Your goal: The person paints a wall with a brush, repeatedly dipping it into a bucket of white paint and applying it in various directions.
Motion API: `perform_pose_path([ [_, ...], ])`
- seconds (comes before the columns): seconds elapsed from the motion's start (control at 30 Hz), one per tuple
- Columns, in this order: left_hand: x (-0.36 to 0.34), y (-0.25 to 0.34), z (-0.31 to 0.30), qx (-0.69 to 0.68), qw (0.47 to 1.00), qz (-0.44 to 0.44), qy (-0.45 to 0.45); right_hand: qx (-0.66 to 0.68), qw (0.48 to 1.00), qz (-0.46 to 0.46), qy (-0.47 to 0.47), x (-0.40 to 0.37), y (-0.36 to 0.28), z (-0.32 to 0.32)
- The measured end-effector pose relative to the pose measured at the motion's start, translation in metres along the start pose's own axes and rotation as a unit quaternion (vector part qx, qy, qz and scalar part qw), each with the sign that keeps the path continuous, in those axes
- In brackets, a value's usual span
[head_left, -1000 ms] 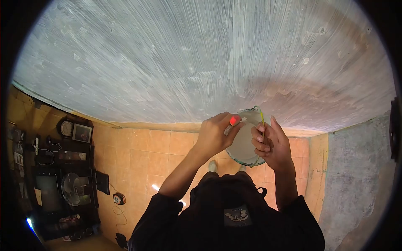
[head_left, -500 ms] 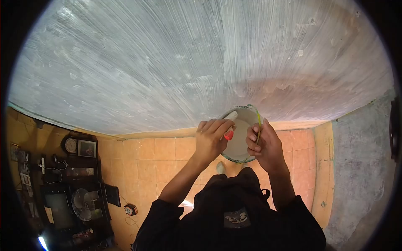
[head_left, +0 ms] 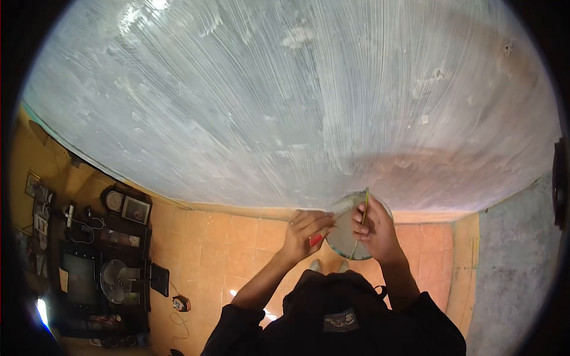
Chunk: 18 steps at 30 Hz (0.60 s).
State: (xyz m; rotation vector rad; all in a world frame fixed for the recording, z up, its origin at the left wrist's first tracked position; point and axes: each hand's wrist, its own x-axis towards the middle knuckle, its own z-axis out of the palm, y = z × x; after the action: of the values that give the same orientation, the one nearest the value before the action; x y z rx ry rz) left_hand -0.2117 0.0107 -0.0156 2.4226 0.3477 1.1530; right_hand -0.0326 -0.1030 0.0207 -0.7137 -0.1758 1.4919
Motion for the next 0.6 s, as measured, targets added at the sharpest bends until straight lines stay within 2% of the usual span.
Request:
perform_pose_path([
  [0.17,-0.005,0.002,0.011,0.024,0.999,-0.004,0.028,-0.002,0.999,-0.008,0.031,0.005,-0.002,-0.015],
  [0.33,-0.003,-0.014,0.015,0.031,0.997,-0.012,0.064,0.025,0.997,-0.054,0.050,0.020,0.010,-0.041],
  [0.6,0.042,-0.083,-0.018,0.143,0.984,0.086,0.055,0.027,0.987,-0.106,0.115,0.028,0.040,-0.049],
])
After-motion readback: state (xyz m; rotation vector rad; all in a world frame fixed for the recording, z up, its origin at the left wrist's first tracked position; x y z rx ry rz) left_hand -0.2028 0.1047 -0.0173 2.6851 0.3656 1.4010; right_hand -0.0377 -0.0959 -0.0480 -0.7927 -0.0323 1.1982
